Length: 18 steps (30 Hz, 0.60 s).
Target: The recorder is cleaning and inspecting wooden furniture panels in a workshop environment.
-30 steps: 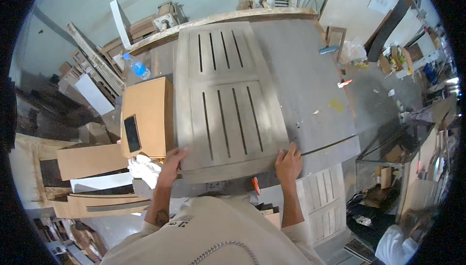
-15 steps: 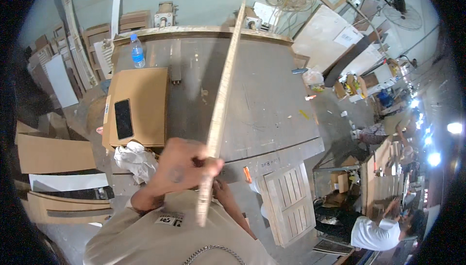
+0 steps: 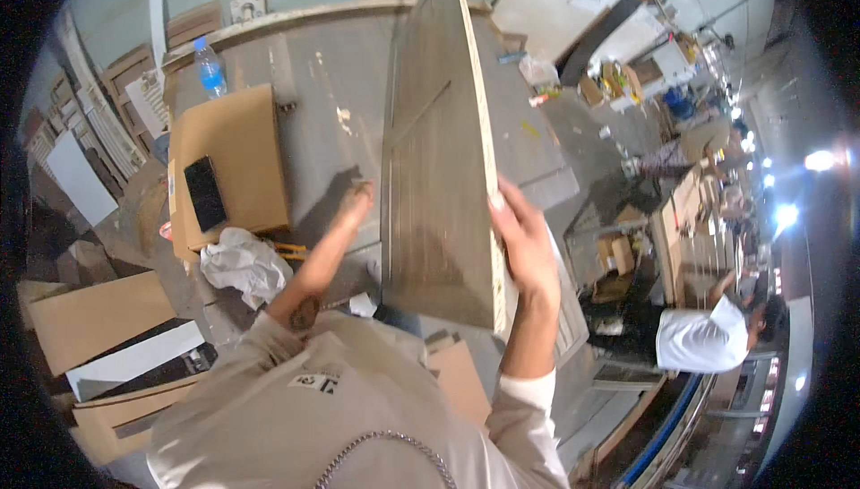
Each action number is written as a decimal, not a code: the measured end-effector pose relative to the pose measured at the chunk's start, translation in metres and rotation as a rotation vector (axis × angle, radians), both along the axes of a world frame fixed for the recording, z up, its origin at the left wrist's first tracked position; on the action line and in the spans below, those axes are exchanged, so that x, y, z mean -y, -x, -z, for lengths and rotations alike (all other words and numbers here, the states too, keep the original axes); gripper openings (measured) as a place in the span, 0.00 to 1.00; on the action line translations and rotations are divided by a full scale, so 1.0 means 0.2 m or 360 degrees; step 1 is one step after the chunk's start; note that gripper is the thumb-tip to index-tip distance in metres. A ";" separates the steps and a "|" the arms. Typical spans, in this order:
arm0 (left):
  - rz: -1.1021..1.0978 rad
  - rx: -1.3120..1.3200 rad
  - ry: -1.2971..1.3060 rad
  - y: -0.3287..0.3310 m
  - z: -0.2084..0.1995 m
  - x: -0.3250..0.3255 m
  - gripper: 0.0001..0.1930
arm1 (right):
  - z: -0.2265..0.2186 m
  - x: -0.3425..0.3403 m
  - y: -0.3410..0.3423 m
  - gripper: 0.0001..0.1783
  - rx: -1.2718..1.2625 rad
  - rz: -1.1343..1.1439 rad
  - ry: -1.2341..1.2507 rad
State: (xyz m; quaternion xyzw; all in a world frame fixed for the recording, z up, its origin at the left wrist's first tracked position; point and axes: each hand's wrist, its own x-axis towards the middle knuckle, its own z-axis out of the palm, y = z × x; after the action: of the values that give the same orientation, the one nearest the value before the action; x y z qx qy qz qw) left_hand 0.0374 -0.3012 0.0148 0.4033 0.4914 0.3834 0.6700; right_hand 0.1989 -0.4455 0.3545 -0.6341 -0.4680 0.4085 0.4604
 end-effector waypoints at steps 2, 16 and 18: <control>0.0292 -0.0336 0.0258 -0.03 0.14 0.05 0.35 | -0.04 -0.03 -0.03 0.31 0.0250 0.0158 0.0202; 0.0412 0.0307 0.0734 -0.46 -0.35 0.38 0.39 | -0.14 0.77 -0.31 0.20 0.0573 0.0372 -0.0169; 0.0935 0.1044 0.0402 -0.51 -0.13 0.21 0.37 | -0.12 1.08 -0.26 0.23 0.0828 0.0531 -0.0438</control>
State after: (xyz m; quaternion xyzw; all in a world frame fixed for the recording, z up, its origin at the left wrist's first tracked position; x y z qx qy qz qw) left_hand 0.1388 -0.3426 0.0400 0.2980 0.1609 0.2216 0.9144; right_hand 0.2503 -0.6620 0.3786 -0.7169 -0.5103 0.0849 0.4673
